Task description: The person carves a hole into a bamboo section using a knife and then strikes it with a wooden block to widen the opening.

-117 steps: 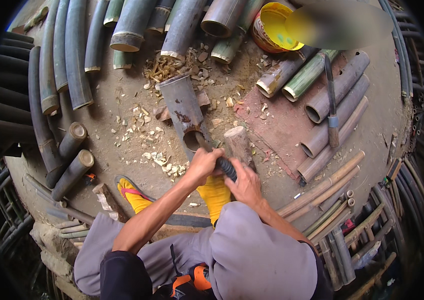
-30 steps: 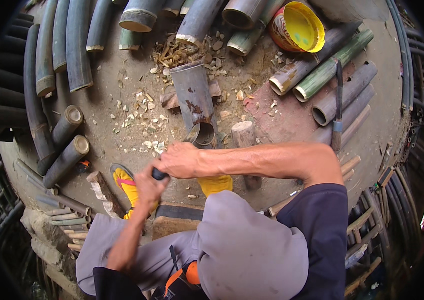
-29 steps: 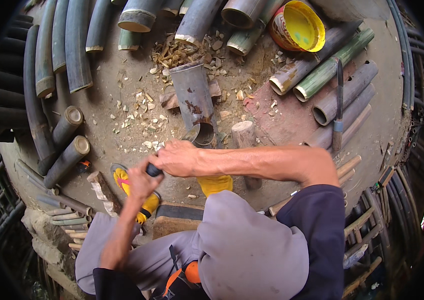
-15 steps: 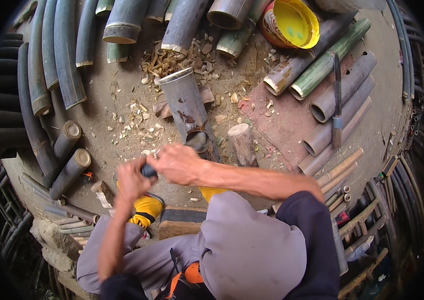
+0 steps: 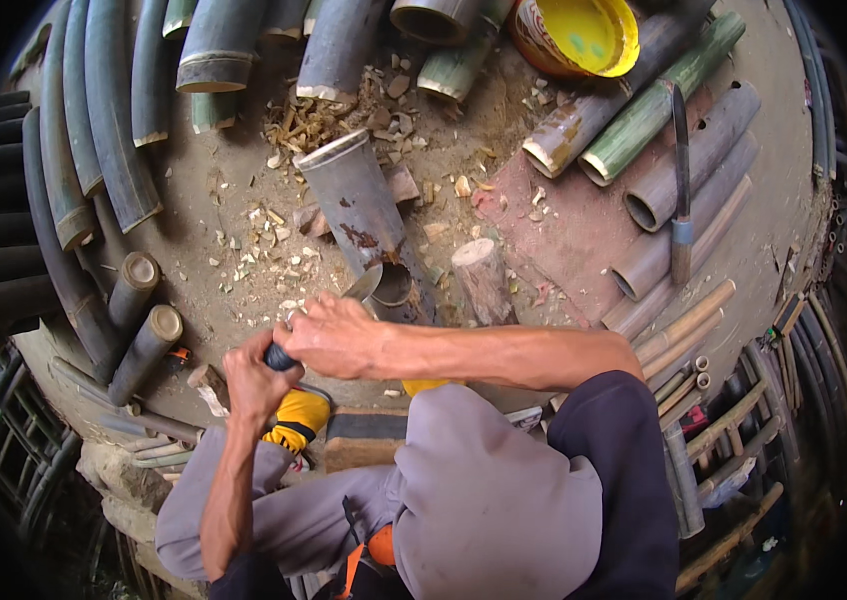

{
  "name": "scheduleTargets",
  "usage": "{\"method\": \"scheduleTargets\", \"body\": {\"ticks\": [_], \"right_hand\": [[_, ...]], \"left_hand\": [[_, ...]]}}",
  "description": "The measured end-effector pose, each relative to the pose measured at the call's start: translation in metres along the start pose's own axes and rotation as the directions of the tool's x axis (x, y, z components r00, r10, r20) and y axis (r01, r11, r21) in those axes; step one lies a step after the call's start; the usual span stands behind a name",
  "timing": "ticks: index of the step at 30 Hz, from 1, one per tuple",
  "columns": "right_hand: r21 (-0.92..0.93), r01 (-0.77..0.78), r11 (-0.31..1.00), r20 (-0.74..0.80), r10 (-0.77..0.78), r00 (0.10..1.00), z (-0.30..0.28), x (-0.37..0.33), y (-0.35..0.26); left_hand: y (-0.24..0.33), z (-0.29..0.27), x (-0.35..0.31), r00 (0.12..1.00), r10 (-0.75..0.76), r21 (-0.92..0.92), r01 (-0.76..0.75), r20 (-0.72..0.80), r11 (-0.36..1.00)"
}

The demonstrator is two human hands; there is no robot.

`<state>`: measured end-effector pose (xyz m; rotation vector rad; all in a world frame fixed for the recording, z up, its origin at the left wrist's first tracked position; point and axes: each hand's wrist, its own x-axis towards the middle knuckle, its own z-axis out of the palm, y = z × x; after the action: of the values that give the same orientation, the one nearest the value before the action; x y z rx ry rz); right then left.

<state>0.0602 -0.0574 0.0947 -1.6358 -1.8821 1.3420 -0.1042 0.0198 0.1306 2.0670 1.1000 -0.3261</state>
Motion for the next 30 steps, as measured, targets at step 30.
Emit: {"method": "scheduleTargets", "body": {"ticks": [30], "right_hand": [[-0.049, 0.486, 0.873, 0.569, -0.376, 0.732, 0.01, -0.053, 0.04]], "left_hand": [[0.075, 0.153, -0.092, 0.879, -0.464, -0.518, 0.451, 0.113, 0.727]]}}
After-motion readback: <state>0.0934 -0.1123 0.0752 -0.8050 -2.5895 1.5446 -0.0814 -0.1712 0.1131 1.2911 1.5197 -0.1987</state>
